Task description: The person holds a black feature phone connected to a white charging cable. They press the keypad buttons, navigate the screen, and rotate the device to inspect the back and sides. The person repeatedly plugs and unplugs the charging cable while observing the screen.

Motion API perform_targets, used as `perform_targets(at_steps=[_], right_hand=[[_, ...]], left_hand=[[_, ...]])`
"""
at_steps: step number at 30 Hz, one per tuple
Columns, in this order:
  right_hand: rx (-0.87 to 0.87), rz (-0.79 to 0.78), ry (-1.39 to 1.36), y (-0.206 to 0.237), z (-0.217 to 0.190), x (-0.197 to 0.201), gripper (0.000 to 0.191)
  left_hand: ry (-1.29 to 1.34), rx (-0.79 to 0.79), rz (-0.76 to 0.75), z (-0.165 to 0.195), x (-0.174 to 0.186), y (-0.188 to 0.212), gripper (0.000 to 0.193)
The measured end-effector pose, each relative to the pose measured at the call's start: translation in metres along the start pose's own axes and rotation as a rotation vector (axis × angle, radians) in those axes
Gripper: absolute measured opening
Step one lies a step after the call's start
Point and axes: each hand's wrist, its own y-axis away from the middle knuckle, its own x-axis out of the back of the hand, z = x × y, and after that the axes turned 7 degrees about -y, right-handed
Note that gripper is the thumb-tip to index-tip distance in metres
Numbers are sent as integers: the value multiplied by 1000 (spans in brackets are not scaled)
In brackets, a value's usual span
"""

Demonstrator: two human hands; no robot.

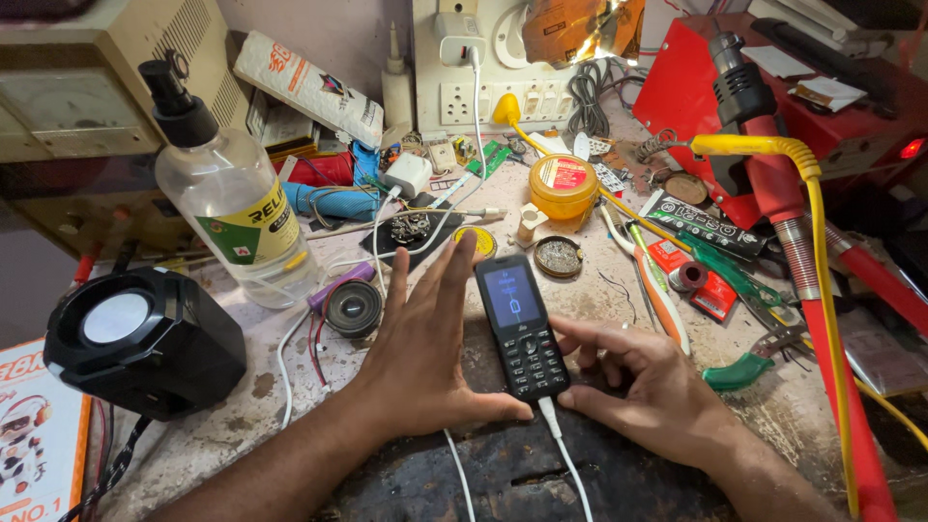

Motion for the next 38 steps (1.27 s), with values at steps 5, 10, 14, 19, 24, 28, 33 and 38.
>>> perform_targets(at_steps=[5, 10, 14, 19, 24, 28, 33, 38], right_hand=[[63, -3, -42, 1, -10, -1, 93], [32, 13, 68, 2, -14, -3, 93], [49, -2, 96, 4, -15, -1, 91], [141, -19, 122, 4, -13, 1, 86], [215, -46, 99, 4, -3, 4, 75], [81, -50, 139, 6, 9, 4, 51], [85, 72, -33, 2, 11, 3, 19], [452, 491, 274, -23, -58, 77, 18]], left_hand=[[6, 71, -146, -3, -4, 0, 163], [19, 43, -152, -6, -6, 1, 165], [11, 28, -156, -8, -6, 1, 166], [11, 59, -180, -7, -5, 1, 163], [2, 64, -182, -7, -5, 1, 163], [0, 68, -177, -7, -7, 3, 162], [-6, 46, -116, -7, -7, 4, 160], [-15, 120, -156, -8, -10, 3, 135]])
